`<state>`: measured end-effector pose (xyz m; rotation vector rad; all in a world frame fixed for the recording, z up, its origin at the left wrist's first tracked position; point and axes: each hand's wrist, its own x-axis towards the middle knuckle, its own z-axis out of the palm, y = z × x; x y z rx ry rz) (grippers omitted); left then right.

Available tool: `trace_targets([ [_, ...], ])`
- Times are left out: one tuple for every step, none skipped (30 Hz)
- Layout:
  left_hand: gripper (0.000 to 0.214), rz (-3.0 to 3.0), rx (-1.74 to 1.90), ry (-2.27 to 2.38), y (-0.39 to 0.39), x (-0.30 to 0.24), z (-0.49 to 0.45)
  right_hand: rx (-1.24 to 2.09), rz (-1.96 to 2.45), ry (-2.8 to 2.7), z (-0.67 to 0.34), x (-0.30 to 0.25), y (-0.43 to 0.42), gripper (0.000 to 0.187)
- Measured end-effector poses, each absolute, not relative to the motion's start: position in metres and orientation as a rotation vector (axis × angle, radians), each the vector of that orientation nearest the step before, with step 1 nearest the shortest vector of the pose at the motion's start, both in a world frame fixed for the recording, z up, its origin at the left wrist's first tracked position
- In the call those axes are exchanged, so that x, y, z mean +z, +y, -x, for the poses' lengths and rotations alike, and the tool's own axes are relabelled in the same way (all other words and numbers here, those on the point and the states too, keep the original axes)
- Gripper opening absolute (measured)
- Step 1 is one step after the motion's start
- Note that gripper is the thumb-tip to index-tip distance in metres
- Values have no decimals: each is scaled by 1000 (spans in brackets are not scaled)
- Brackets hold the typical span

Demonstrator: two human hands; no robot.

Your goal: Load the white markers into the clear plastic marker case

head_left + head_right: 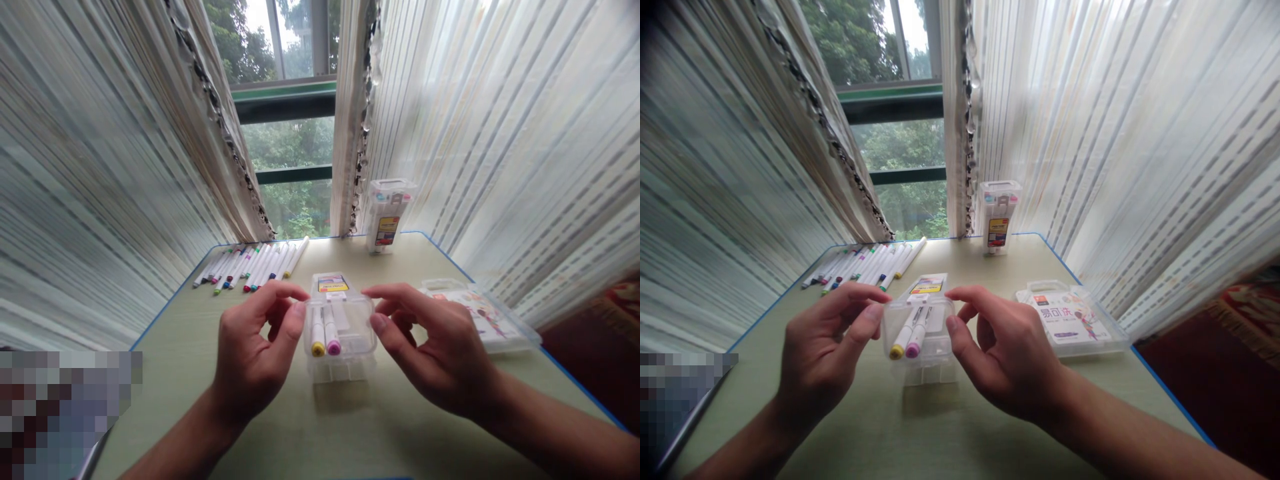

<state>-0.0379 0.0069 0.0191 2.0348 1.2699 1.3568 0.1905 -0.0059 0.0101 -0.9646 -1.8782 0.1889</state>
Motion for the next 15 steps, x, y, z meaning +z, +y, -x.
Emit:
trace_targets([
  [15, -2026, 1370, 1278, 7, 20, 38, 199, 971, -1880, -191, 10, -6, 17],
  [15, -2015, 1384, 1281, 6, 20, 37, 214, 978, -1881, -191, 10, -6, 17],
  [16, -2005, 1393, 1278, 6, 20, 37, 233, 986, -1883, -192, 9, -6, 18],
  [16, -1993, 1397, 1272, 5, 20, 36, 255, 993, -1886, -192, 9, -6, 18],
  [16, -1982, 1402, 1264, 5, 21, 35, 279, 999, -1886, -193, 8, -5, 18],
  [16, -1971, 1405, 1257, 4, 21, 35, 301, 1002, -1885, -193, 8, -5, 18],
  [16, -1958, 1414, 1255, 4, 21, 34, 319, 1005, -1884, -194, 7, -5, 19],
  [16, -1943, 1428, 1256, 3, 21, 33, 333, 1006, -1885, -194, 7, -4, 19],
  [17, -1927, 1445, 1259, 3, 21, 32, 342, 1006, -1887, -195, 6, -4, 20],
  [17, -1915, 1459, 1261, 3, 21, 32, 347, 1006, -1891, -195, 6, -3, 22],
  [17, -1908, 1465, 1259, 3, 21, 32, 348, 1007, -1894, -195, 6, -3, 23],
  [17, -1905, 1468, 1258, 3, 21, 32, 349, 1009, -1896, -195, 5, -3, 24],
  [16, -1904, 1469, 1258, 3, 21, 32, 349, 1012, -1896, -195, 5, -2, 24],
  [16, -1911, 1461, 1256, 4, 20, 33, 349, 1014, -1896, -195, 5, -2, 25],
  [16, -1920, 1451, 1254, 4, 20, 34, 350, 1015, -1895, -195, 5, -2, 25],
])
